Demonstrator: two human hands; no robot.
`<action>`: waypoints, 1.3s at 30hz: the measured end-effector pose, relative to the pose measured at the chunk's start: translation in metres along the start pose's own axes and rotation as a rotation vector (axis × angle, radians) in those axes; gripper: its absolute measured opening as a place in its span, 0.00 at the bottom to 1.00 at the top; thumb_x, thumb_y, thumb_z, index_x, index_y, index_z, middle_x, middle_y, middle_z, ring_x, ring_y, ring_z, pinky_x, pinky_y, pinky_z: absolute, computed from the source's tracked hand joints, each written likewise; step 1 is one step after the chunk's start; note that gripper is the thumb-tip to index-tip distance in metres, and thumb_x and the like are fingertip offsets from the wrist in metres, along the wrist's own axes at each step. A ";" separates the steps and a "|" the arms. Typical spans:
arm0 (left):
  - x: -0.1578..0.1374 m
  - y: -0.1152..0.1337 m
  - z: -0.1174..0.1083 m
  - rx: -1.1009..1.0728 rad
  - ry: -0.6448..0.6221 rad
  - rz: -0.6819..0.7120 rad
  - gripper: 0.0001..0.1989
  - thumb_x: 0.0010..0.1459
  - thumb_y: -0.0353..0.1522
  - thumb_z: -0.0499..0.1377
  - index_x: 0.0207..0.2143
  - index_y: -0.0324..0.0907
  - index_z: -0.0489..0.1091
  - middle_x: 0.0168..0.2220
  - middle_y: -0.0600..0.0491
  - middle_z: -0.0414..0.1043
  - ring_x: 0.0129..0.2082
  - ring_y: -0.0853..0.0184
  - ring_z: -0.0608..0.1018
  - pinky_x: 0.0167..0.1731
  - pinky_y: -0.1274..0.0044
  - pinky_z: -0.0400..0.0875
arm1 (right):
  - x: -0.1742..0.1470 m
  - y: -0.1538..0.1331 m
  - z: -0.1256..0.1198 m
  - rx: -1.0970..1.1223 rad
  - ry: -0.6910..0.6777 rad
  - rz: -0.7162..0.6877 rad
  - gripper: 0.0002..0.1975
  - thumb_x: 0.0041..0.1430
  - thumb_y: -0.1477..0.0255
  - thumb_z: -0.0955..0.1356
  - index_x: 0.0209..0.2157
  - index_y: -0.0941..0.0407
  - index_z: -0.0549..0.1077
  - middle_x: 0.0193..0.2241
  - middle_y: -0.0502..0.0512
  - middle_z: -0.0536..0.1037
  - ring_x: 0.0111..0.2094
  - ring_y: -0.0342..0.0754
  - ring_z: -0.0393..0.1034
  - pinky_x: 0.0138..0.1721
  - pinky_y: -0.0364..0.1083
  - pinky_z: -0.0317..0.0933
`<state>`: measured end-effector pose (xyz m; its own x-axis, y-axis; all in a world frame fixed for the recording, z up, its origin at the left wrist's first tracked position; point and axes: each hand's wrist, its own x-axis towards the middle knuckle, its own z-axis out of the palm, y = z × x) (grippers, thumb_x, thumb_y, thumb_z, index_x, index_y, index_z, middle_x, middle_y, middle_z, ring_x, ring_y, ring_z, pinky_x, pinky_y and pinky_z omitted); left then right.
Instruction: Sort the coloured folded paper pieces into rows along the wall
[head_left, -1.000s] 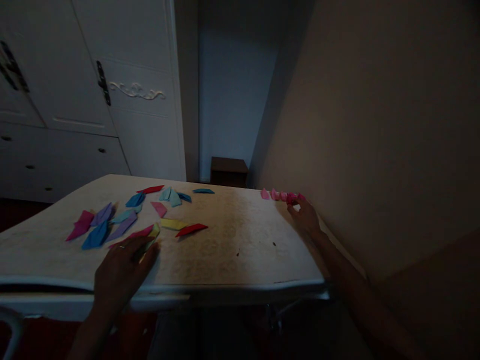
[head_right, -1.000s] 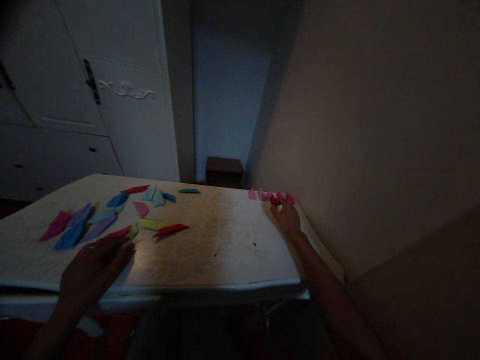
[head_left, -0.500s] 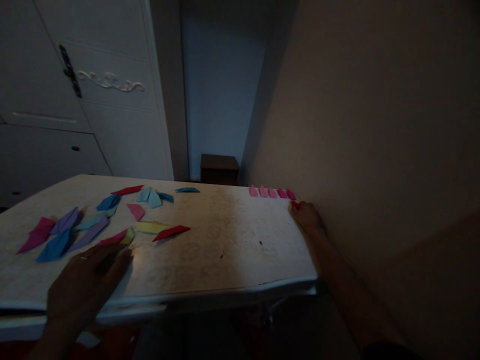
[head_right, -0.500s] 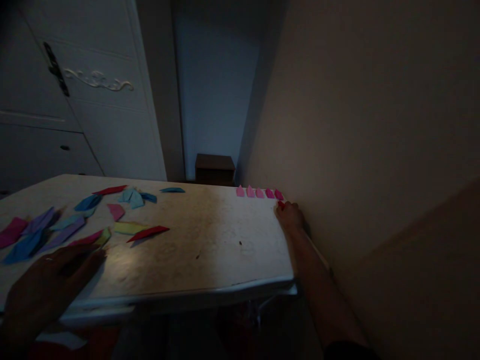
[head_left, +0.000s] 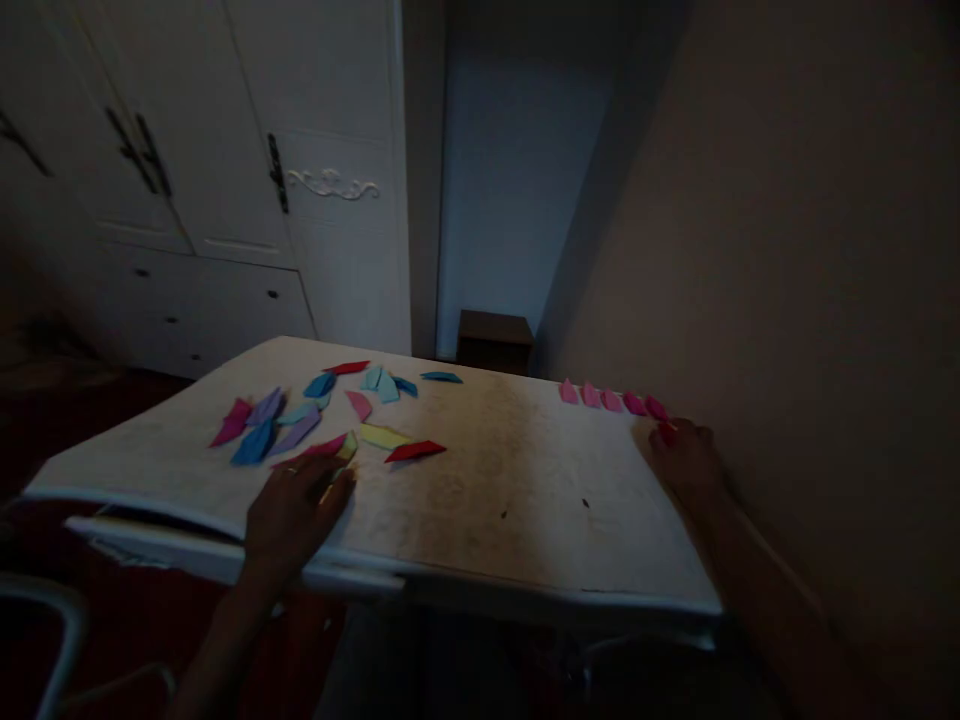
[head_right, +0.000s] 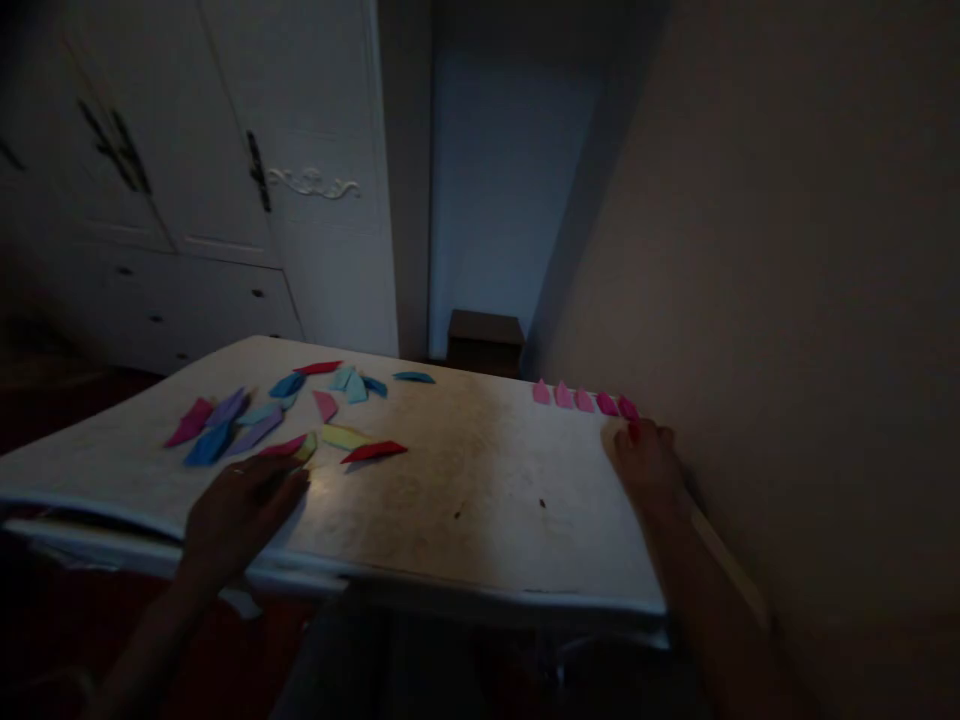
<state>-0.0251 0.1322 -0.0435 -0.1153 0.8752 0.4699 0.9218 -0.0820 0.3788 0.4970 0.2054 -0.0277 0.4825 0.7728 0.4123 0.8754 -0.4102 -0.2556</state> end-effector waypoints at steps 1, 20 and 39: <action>-0.001 0.001 0.000 -0.010 0.016 0.011 0.19 0.58 0.46 0.51 0.38 0.44 0.76 0.42 0.49 0.78 0.44 0.55 0.77 0.42 0.67 0.72 | -0.004 -0.007 0.000 0.034 0.017 -0.056 0.21 0.60 0.61 0.60 0.48 0.59 0.71 0.44 0.70 0.73 0.37 0.57 0.73 0.33 0.51 0.63; -0.004 -0.042 -0.022 -0.686 0.229 -0.299 0.17 0.54 0.42 0.58 0.41 0.40 0.72 0.41 0.48 0.77 0.37 0.62 0.78 0.33 0.73 0.73 | -0.125 -0.119 -0.003 0.458 -0.424 -0.918 0.17 0.61 0.60 0.58 0.38 0.49 0.76 0.37 0.51 0.82 0.34 0.51 0.78 0.34 0.50 0.72; 0.042 -0.100 -0.039 0.116 -0.010 -0.044 0.20 0.55 0.42 0.59 0.47 0.42 0.73 0.42 0.45 0.77 0.44 0.52 0.74 0.44 0.65 0.68 | -0.139 -0.125 0.002 0.423 -0.364 -0.863 0.18 0.59 0.55 0.59 0.36 0.47 0.76 0.38 0.53 0.82 0.33 0.55 0.79 0.33 0.54 0.74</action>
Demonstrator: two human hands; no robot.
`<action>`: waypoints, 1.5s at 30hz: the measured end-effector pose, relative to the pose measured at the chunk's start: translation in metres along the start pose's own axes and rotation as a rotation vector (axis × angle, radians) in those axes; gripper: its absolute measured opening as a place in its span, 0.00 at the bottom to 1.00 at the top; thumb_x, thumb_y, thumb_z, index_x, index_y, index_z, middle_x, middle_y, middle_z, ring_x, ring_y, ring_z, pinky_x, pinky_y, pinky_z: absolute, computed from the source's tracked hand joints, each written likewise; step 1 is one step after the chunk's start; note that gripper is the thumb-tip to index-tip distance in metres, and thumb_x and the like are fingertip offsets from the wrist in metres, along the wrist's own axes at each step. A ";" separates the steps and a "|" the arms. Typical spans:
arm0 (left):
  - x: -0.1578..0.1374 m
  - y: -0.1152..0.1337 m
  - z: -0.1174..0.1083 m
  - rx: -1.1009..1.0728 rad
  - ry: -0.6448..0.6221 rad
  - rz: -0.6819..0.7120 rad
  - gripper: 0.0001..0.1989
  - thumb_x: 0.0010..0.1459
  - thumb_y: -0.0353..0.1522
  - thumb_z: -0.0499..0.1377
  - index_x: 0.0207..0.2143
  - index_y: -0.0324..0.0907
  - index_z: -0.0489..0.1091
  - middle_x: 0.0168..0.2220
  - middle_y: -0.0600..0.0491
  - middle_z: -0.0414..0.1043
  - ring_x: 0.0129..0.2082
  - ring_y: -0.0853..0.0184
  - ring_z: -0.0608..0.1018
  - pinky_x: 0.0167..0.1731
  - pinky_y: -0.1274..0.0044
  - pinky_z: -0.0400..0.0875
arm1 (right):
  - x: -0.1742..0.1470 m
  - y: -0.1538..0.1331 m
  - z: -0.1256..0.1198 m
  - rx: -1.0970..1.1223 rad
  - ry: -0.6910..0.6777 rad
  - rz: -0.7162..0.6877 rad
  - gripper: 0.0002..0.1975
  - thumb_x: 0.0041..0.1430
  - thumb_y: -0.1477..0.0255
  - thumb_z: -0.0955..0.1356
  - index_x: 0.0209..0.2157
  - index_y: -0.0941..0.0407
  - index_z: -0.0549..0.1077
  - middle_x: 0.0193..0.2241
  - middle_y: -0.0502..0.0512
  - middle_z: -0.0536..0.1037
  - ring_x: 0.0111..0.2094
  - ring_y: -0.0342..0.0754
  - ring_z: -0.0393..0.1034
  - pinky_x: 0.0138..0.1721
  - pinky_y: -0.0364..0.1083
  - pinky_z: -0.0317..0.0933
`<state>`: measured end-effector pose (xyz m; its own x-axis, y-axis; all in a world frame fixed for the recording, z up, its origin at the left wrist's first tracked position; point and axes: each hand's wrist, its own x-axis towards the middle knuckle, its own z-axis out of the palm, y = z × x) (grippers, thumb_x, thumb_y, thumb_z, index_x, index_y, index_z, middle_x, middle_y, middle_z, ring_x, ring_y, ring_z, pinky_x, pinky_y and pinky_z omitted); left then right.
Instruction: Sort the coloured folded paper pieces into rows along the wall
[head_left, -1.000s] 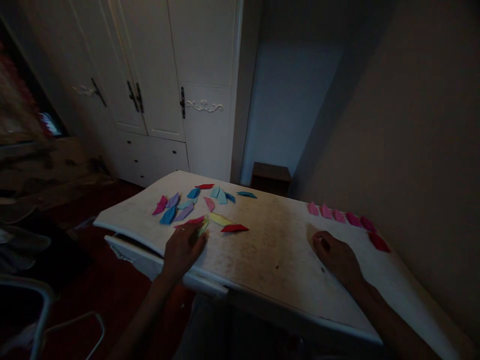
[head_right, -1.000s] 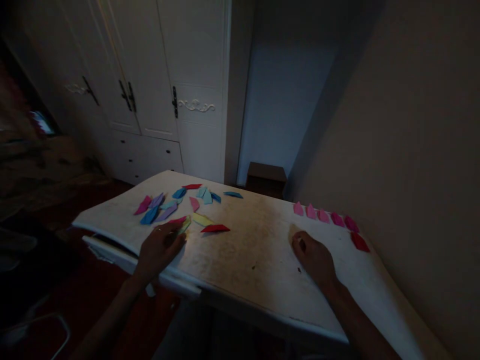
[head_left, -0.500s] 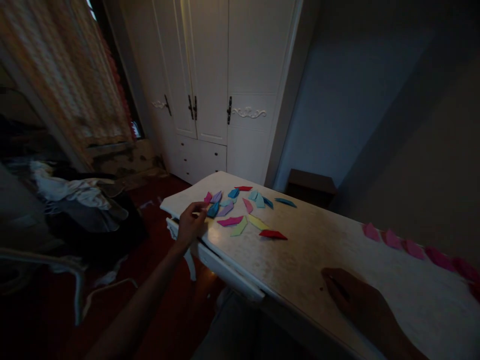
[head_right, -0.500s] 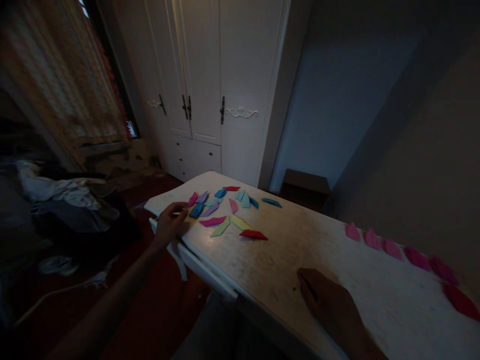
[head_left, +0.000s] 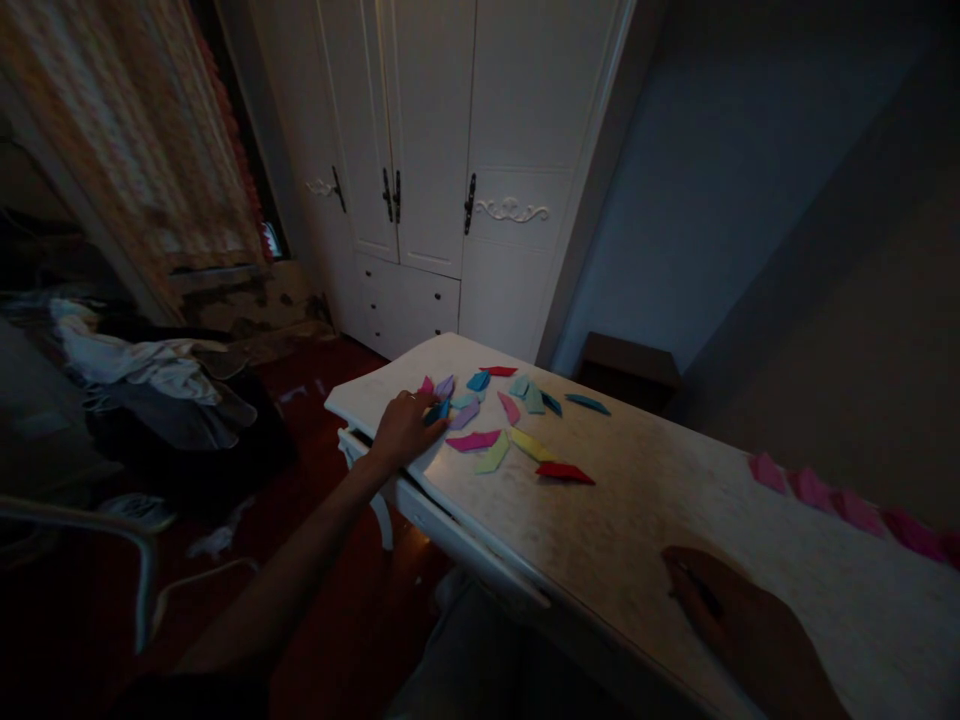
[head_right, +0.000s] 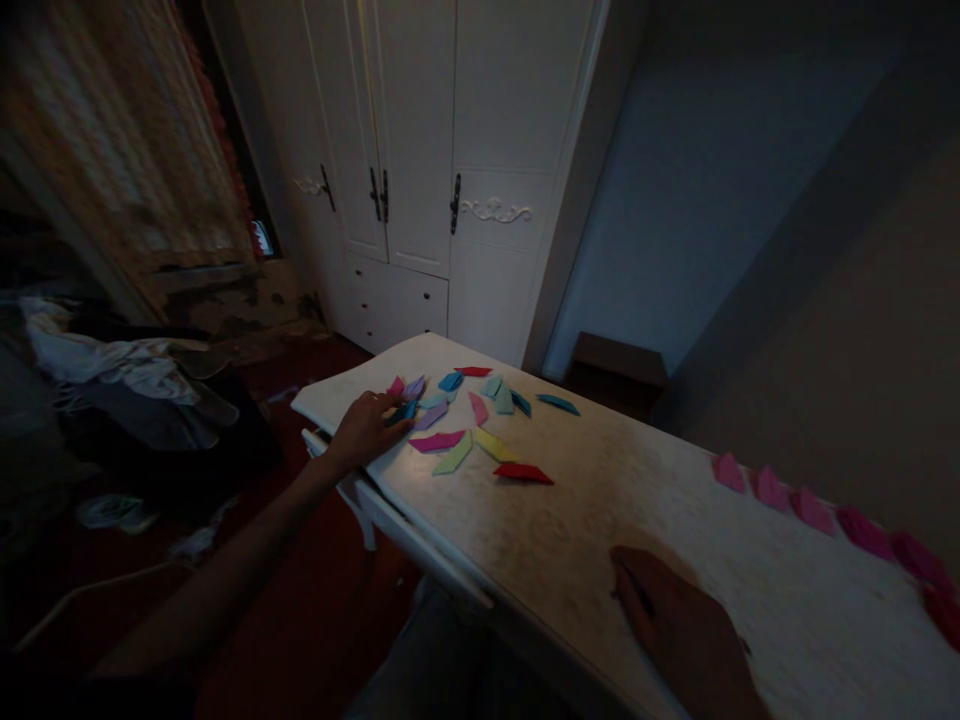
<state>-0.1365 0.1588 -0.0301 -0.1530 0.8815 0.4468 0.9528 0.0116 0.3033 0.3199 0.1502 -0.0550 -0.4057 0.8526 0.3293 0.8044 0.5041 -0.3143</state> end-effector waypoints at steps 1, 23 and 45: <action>-0.001 0.000 0.000 0.007 -0.009 -0.006 0.20 0.56 0.42 0.58 0.48 0.42 0.73 0.42 0.45 0.77 0.43 0.53 0.75 0.43 0.65 0.68 | 0.000 0.000 0.000 -0.003 -0.002 0.006 0.18 0.59 0.55 0.59 0.36 0.47 0.76 0.38 0.53 0.82 0.33 0.55 0.79 0.33 0.54 0.74; -0.013 0.050 -0.005 -0.060 -0.201 0.282 0.14 0.59 0.39 0.59 0.43 0.43 0.76 0.38 0.47 0.78 0.41 0.57 0.76 0.43 0.66 0.69 | 0.001 -0.002 -0.001 -0.031 -0.041 0.022 0.19 0.60 0.58 0.58 0.39 0.50 0.76 0.39 0.54 0.82 0.32 0.51 0.78 0.33 0.50 0.73; -0.024 0.047 0.000 -0.037 -0.112 0.138 0.15 0.54 0.28 0.60 0.46 0.40 0.74 0.40 0.46 0.77 0.44 0.57 0.76 0.43 0.66 0.72 | 0.001 -0.002 -0.001 -0.049 -0.058 0.006 0.20 0.61 0.59 0.57 0.41 0.52 0.77 0.40 0.54 0.82 0.36 0.53 0.79 0.35 0.51 0.73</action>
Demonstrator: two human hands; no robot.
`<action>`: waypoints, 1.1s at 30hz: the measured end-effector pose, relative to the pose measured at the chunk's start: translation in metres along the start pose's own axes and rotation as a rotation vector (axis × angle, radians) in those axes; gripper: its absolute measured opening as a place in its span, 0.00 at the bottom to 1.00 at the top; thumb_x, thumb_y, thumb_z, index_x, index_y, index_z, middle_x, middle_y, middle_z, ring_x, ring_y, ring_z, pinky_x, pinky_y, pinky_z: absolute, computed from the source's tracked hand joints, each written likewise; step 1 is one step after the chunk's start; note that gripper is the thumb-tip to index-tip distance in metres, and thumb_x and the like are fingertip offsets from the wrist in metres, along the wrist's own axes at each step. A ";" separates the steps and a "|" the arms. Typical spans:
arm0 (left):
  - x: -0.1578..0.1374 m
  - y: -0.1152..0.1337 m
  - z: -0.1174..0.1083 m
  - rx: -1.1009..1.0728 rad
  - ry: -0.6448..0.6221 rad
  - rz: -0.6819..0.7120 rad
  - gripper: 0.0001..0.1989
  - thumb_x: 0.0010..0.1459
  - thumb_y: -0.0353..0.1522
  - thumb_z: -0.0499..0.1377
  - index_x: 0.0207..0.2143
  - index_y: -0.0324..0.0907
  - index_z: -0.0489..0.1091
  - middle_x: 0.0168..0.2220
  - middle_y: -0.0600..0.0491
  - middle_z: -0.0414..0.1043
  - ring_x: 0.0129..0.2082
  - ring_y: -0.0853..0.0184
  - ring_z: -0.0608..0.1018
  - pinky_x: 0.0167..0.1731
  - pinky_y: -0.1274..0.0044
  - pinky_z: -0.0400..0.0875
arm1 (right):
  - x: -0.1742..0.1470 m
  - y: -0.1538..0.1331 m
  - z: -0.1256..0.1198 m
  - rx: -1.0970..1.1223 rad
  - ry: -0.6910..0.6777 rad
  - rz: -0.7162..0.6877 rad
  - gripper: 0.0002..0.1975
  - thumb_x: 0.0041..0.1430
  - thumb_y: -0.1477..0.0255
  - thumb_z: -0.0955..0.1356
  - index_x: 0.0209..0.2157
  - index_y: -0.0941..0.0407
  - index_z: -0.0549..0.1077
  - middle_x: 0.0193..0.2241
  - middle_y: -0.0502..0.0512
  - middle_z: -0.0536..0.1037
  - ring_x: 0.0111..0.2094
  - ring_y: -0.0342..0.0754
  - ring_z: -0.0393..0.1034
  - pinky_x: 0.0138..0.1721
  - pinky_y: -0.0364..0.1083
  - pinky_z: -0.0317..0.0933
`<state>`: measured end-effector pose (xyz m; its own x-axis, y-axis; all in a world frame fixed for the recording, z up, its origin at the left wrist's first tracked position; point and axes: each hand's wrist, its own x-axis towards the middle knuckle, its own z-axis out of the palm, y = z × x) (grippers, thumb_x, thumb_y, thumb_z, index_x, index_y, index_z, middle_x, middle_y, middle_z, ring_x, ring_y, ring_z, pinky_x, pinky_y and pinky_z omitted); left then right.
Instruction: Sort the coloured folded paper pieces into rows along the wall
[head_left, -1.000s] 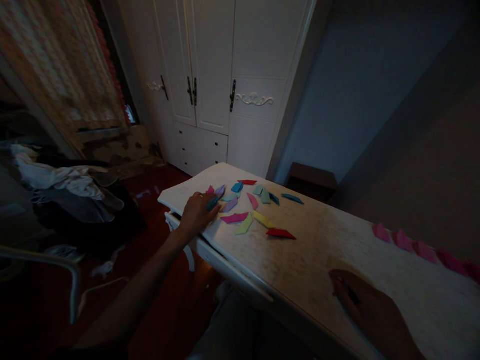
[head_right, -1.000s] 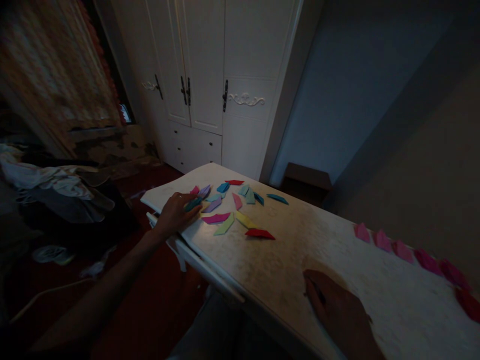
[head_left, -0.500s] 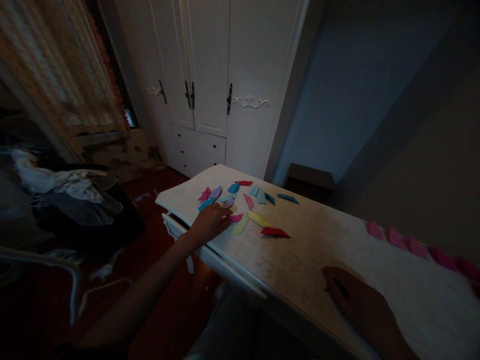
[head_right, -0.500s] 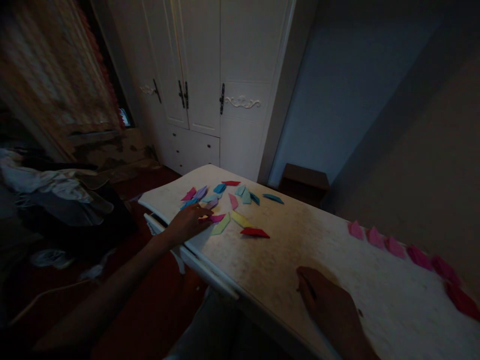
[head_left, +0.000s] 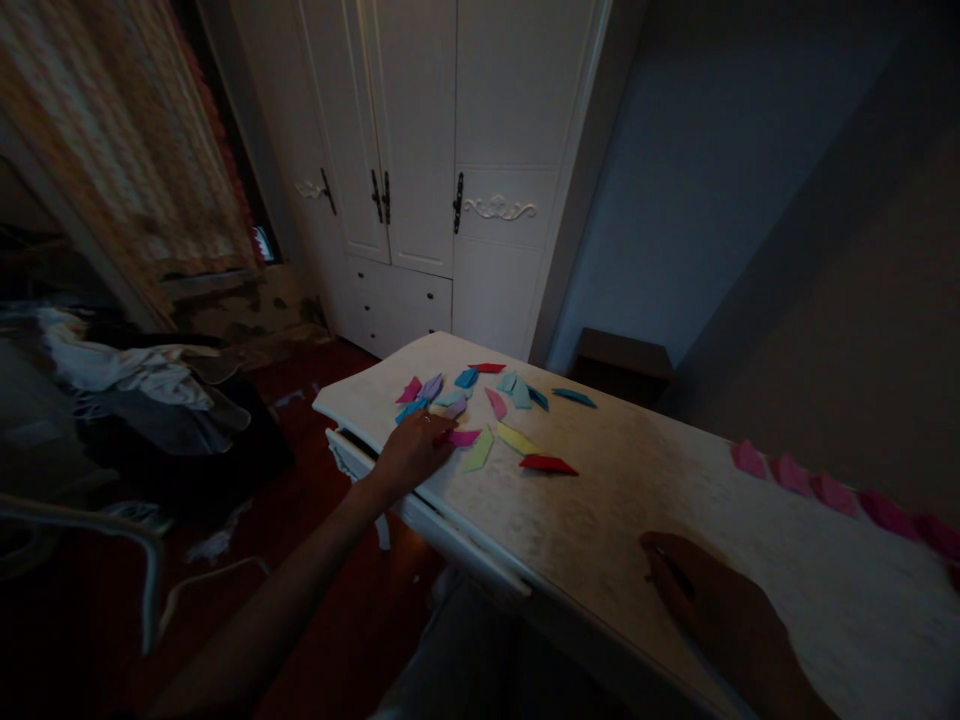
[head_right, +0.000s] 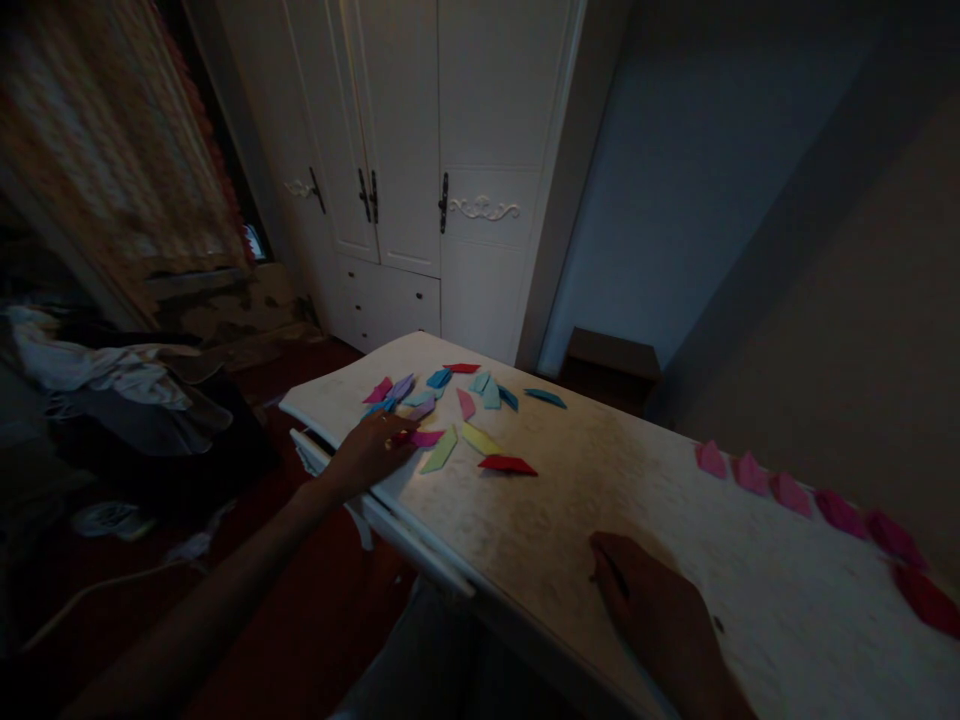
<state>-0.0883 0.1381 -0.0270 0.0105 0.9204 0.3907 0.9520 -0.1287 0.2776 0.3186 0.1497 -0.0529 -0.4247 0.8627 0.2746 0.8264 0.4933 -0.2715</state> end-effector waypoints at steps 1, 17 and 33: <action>-0.001 -0.001 0.001 -0.011 0.006 0.002 0.15 0.54 0.29 0.60 0.46 0.40 0.74 0.40 0.46 0.77 0.44 0.57 0.76 0.43 0.65 0.72 | 0.000 0.000 0.000 0.000 0.000 0.001 0.20 0.61 0.59 0.57 0.41 0.52 0.77 0.40 0.54 0.82 0.35 0.53 0.79 0.35 0.51 0.73; 0.079 0.049 0.015 -0.087 -0.059 0.124 0.15 0.59 0.35 0.58 0.48 0.39 0.72 0.46 0.47 0.76 0.45 0.61 0.75 0.47 0.70 0.68 | 0.001 -0.001 -0.001 0.061 -0.002 0.014 0.17 0.61 0.61 0.59 0.40 0.50 0.76 0.40 0.52 0.82 0.32 0.50 0.79 0.33 0.48 0.72; 0.089 0.067 0.039 0.186 -0.237 0.290 0.13 0.63 0.31 0.49 0.41 0.41 0.72 0.41 0.43 0.76 0.46 0.54 0.74 0.45 0.61 0.62 | 0.003 0.001 -0.006 0.127 -0.053 0.008 0.16 0.62 0.62 0.59 0.41 0.50 0.76 0.38 0.52 0.82 0.33 0.50 0.79 0.34 0.48 0.72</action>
<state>-0.0118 0.2260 -0.0073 0.3361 0.9180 0.2106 0.9379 -0.3467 0.0143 0.3207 0.1523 -0.0468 -0.4400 0.8696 0.2243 0.7775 0.4938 -0.3894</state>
